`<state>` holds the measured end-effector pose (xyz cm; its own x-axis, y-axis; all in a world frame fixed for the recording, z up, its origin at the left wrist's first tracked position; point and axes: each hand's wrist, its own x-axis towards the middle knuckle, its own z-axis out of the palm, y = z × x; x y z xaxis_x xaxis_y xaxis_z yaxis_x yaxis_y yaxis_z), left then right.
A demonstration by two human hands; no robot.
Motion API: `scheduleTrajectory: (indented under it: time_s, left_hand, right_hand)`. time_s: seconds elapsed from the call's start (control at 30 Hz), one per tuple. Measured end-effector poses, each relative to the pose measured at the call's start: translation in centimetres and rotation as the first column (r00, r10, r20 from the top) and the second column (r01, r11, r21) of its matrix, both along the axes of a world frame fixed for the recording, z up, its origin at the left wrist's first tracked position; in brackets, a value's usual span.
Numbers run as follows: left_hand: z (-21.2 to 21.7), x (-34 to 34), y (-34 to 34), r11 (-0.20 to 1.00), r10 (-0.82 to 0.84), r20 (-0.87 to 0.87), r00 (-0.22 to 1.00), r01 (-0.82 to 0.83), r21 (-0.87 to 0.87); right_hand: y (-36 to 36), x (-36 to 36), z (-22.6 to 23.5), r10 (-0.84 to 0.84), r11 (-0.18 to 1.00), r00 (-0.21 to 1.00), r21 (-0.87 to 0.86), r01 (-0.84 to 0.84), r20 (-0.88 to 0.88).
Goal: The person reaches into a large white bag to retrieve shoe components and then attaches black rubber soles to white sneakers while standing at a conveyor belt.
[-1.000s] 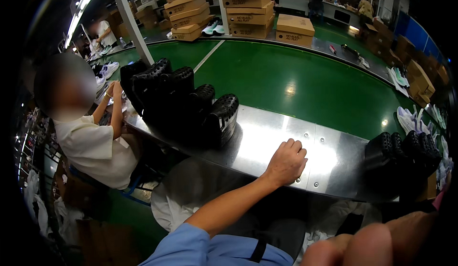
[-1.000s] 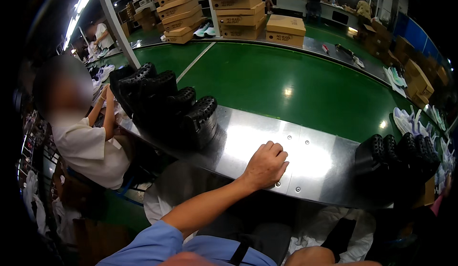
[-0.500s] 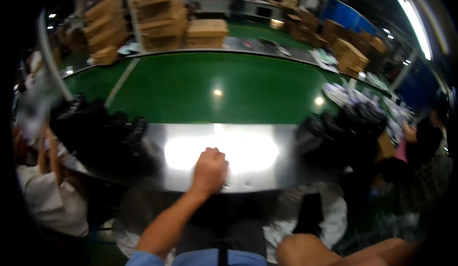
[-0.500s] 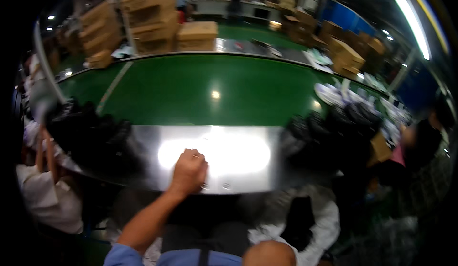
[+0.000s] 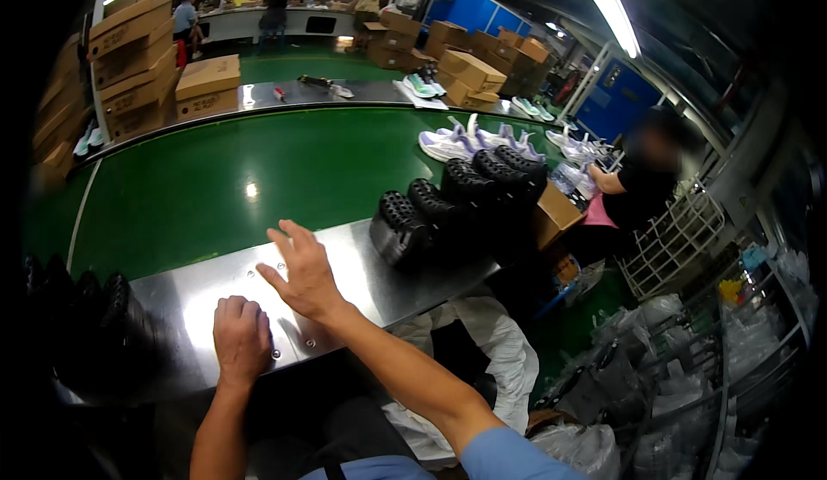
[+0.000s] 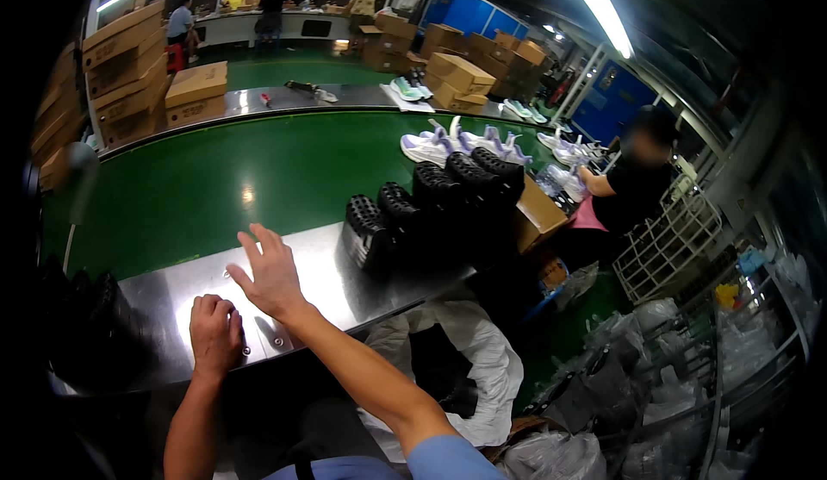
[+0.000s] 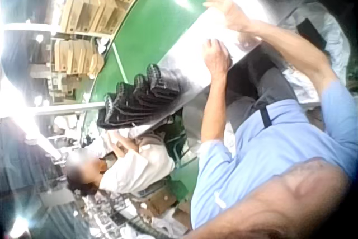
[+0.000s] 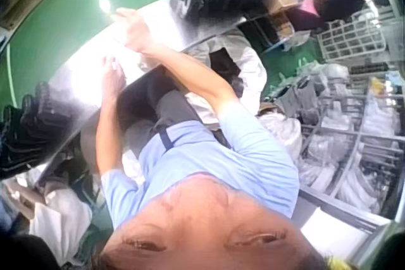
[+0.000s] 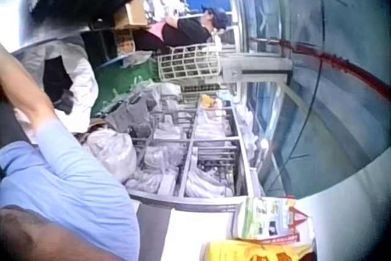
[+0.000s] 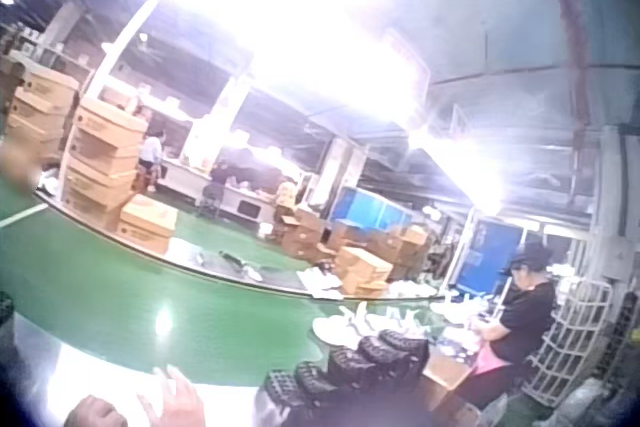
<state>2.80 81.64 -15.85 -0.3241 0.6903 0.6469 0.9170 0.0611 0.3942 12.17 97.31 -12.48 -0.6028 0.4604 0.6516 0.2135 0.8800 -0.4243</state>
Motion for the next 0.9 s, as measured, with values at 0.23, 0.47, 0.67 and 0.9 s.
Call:
scheduleTrajectory:
  time_s: [0.23,0.47,0.67,0.9]
  left_hand:
    - [0.7,0.1,-0.2,0.999,0.009,-0.027,1.000,-0.010,-0.038]
    - [2.8,1.0,-2.4,0.987,-0.163,0.209,0.964,0.158,0.038]
    - [16.8,8.6,-7.5,0.526,-0.842,0.295,0.452,0.808,0.265]
    - [24.6,11.8,-6.5,0.050,-0.999,0.016,0.048,0.931,0.361]
  right_hand:
    - [0.3,-0.1,-3.4,-0.178,0.984,0.867,0.068,0.165,0.466]
    - [-0.1,-0.7,-3.3,-0.183,0.983,0.930,0.049,0.176,0.318]
    - [0.4,0.4,-3.9,-0.198,0.980,0.919,0.063,0.188,0.340]
    - [0.1,-0.4,-4.0,-0.213,0.977,0.912,0.066,0.203,0.351]
